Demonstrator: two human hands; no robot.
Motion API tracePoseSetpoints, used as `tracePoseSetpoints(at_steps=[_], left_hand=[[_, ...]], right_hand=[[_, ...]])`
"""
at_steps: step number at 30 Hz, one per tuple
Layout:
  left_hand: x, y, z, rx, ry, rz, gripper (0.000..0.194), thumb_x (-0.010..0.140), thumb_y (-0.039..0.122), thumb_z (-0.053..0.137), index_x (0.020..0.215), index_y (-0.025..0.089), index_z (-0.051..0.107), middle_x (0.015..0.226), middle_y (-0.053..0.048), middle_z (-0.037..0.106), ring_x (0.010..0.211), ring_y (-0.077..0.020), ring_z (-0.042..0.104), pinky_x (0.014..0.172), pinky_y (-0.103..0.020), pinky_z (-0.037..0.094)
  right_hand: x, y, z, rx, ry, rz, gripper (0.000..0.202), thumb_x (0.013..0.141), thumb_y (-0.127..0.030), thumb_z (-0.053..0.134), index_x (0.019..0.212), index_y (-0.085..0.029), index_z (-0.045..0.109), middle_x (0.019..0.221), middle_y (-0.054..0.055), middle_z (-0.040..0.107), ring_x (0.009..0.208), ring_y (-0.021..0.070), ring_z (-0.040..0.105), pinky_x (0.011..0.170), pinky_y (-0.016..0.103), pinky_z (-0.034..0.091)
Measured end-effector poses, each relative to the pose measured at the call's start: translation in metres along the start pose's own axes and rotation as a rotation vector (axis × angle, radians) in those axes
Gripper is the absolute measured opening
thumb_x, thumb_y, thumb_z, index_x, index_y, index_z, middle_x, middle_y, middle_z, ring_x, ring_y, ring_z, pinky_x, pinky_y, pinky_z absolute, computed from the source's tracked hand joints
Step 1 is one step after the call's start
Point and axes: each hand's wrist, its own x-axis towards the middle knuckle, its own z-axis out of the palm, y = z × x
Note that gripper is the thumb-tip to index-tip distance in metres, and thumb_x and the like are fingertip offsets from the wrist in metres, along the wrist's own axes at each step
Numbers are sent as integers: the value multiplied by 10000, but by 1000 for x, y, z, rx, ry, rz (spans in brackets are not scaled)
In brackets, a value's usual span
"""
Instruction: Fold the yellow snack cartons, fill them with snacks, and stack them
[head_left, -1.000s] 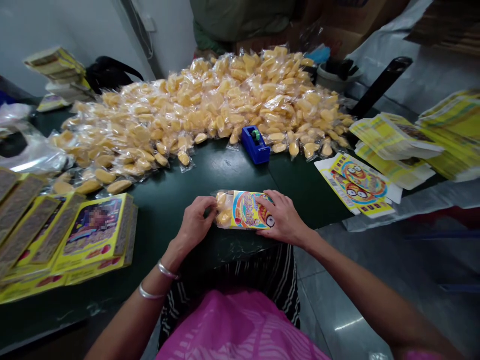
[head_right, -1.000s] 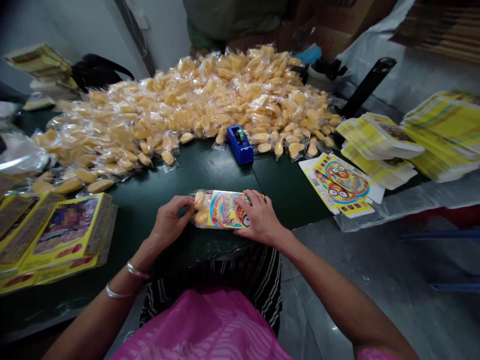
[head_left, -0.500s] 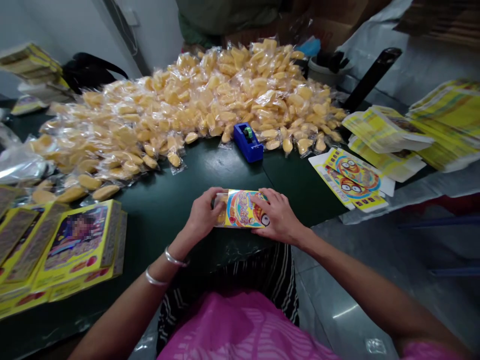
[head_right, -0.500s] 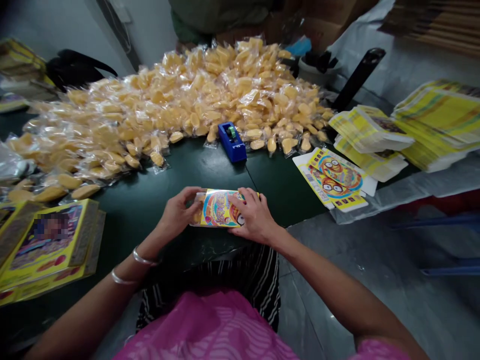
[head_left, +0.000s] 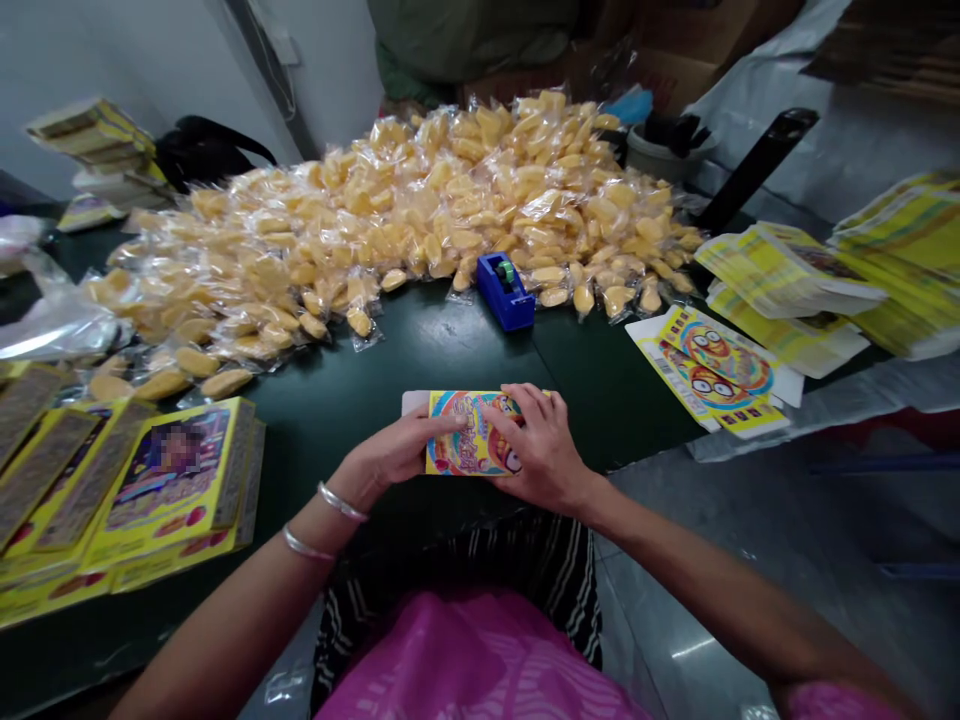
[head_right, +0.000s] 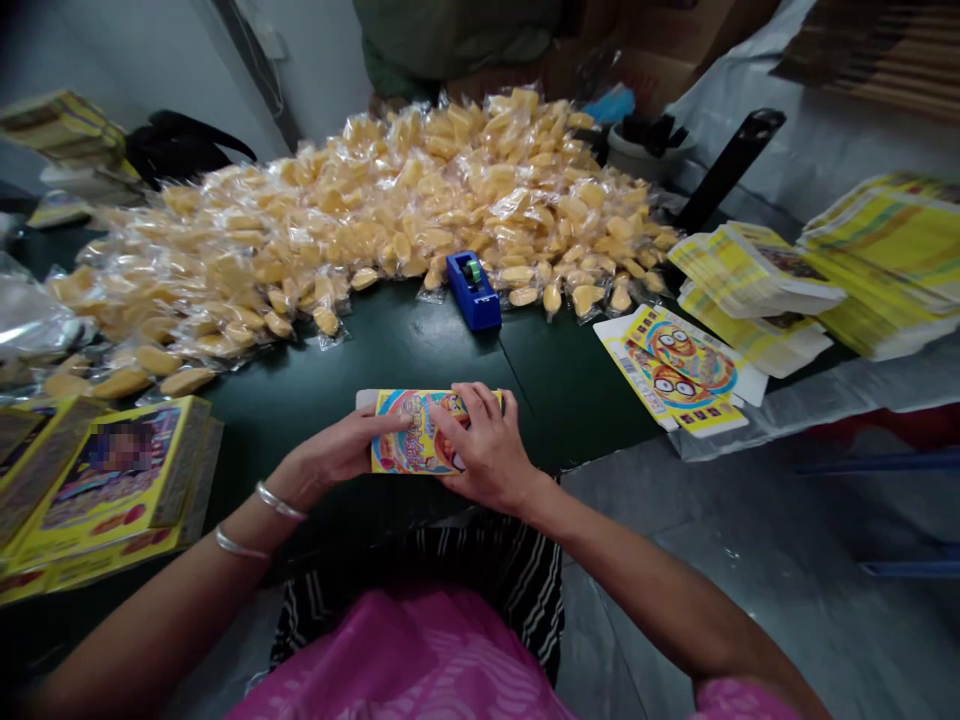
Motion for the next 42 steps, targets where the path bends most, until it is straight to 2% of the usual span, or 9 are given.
tracePoseSetpoints(at_steps=[3, 8, 12, 14, 18, 22, 28, 35, 42], left_hand=[[-4, 23, -5, 233, -18, -9, 363, 682, 353, 830, 965, 152, 728, 848, -74, 781, 695, -215, 729, 677, -323, 594], [-23, 66, 0, 739, -146, 167, 239, 685, 359, 794, 814, 159, 767, 775, -64, 763, 683, -240, 706, 605, -309, 554], [-49, 57, -3, 741, 586, 685, 231, 766, 375, 710, 890, 180, 707, 894, -50, 752, 877, -229, 704, 812, -345, 555], [-57, 31, -4, 560, 750, 686, 369, 733, 407, 745, 1015, 185, 658, 1007, -77, 747, 954, -246, 704, 870, -386, 555], [-61, -27, 6, 123, 540, 498, 618, 619, 362, 848, 1141, 206, 556, 1084, -115, 751, 966, -278, 725, 785, -383, 602], [-77, -53, 19, 51, 448, 449, 580, 682, 321, 837, 1187, 216, 575, 1065, -98, 764, 942, -245, 734, 748, -313, 608], [-103, -63, 17, 152, 508, 292, 296, 706, 379, 824, 924, 201, 734, 871, -48, 779, 788, -199, 723, 651, -234, 584], [-97, -68, 13, 141, 533, 338, 190, 706, 359, 816, 766, 199, 734, 978, -48, 763, 871, -201, 699, 715, -240, 568], [-101, -56, 14, 279, 452, 323, 148, 767, 332, 760, 864, 235, 706, 980, -38, 744, 906, -200, 692, 771, -263, 559]], right_hand=[[20, -6, -21, 240, -116, 102, 781, 714, -507, 781, 1358, -160, 508, 1358, 247, 550, 1246, 433, 516, 1024, 667, 331], [40, -12, -24, 1048, -218, 246, 475, 866, -389, 645, 1294, -233, 511, 1063, 76, 718, 939, 253, 709, 802, 421, 572], [25, -26, 3, 1277, 83, 572, 618, 796, -336, 730, 1344, -271, 452, 1024, 43, 729, 894, 231, 721, 761, 385, 600], [14, -38, 11, 1294, 230, 656, 650, 789, -338, 744, 1363, -281, 447, 1073, 47, 720, 937, 231, 715, 799, 380, 598], [-5, -64, 12, 1348, 292, 673, 636, 810, -311, 738, 1378, -310, 454, 1090, 24, 707, 956, 210, 708, 831, 339, 585], [-30, -82, 3, 1419, 239, 702, 527, 809, -282, 758, 1280, -327, 527, 1099, 2, 703, 973, 185, 692, 843, 300, 571], [-60, -96, -3, 1513, 155, 784, 388, 815, -312, 748, 1163, -293, 577, 1053, 9, 713, 939, 174, 683, 812, 300, 570], [-52, -85, -9, 1107, 283, 748, 101, 858, -325, 679, 851, -227, 704, 996, 49, 664, 904, 175, 648, 729, 263, 549], [-55, -79, -9, 1208, 271, 717, 167, 823, -281, 718, 985, -271, 678, 955, 21, 631, 875, 157, 625, 670, 232, 532]])
